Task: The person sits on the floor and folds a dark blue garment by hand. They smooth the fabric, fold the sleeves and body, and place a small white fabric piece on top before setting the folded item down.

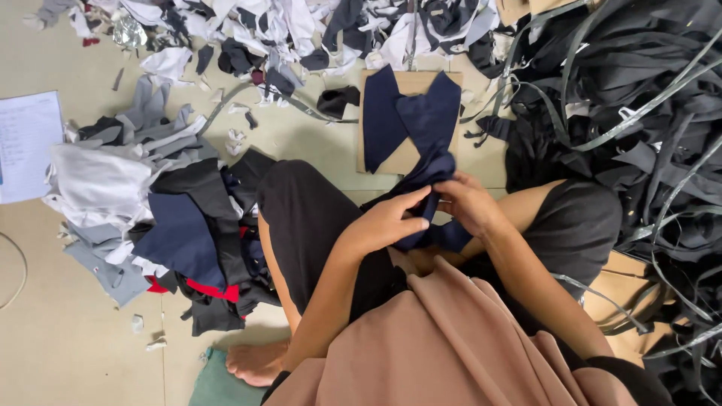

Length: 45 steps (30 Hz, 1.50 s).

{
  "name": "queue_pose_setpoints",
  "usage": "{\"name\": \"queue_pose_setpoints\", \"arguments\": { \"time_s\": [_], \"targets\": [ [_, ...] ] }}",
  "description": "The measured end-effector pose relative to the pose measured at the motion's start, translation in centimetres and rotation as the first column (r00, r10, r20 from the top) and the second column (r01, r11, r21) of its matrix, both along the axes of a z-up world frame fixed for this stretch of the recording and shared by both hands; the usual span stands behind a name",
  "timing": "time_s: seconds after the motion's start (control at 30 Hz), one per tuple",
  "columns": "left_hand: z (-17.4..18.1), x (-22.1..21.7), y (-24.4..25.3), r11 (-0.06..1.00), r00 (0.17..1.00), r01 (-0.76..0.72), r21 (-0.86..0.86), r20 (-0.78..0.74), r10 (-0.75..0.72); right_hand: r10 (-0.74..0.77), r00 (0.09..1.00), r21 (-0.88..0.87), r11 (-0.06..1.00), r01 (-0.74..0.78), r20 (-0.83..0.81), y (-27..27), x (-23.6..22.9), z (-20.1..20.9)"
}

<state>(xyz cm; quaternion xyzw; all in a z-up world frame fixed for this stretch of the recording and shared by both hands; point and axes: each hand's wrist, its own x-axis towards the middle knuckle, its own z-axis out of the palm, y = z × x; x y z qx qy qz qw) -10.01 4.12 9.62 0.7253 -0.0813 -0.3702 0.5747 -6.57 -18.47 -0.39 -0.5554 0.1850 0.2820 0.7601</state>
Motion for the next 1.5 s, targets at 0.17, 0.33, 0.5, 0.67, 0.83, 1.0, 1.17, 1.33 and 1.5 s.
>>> {"name": "queue_pose_setpoints", "arguments": {
  "time_s": [0.17,0.33,0.5,0.67,0.83,1.0,1.17,1.33,1.5],
  "targets": [
    [-3.0,1.1,-0.1,0.934,0.95,-0.313,-0.173,-0.08,0.303,-0.043,0.931,0.005,0.999,0.044,0.363,-1.4,-0.3,1.4],
    [-8.5,1.4,-1.2,0.72,0.847,-0.531,-0.447,-0.261,0.463,0.607,0.372,-0.631,0.773,-0.068,0.702,2.3,-0.9,11.3],
    [-5.1,1.9,-1.4,0.686,0.833,-0.47,-0.556,-0.024,0.552,-0.003,0.872,-0.312,0.933,0.179,0.49,2.3,1.0,10.3],
    [-0.9,2.2,-2.3,0.844,0.745,-0.398,-0.361,0.41,0.526,0.121,0.854,-0.409,0.905,0.115,0.506,3.7,2.0,10.1],
    [-0.1,1.5,-0.6,0.825,0.721,-0.47,-0.314,0.403,0.564,0.209,0.852,-0.316,0.947,-0.055,0.48,4.5,3.1,9.8],
    [-0.2,1.4,0.9,0.778,0.721,-0.6,-0.189,0.294,0.628,0.168,0.945,-0.077,0.985,-0.152,0.28,5.0,3.9,10.0],
    [0.4,1.5,3.9,0.693,0.646,-0.721,-0.001,0.359,0.673,0.033,0.994,0.068,0.997,-0.04,0.106,3.9,5.7,9.3],
    [3.2,1.6,6.5,0.711,0.751,-0.66,0.243,0.236,0.617,-0.003,0.999,0.189,0.982,-0.005,0.045,2.3,6.8,10.2],
    [1.3,1.5,5.4,0.804,0.808,-0.589,0.082,0.07,0.585,0.054,0.956,-0.111,0.994,-0.022,0.289,1.6,6.9,8.7]
  ]
}}
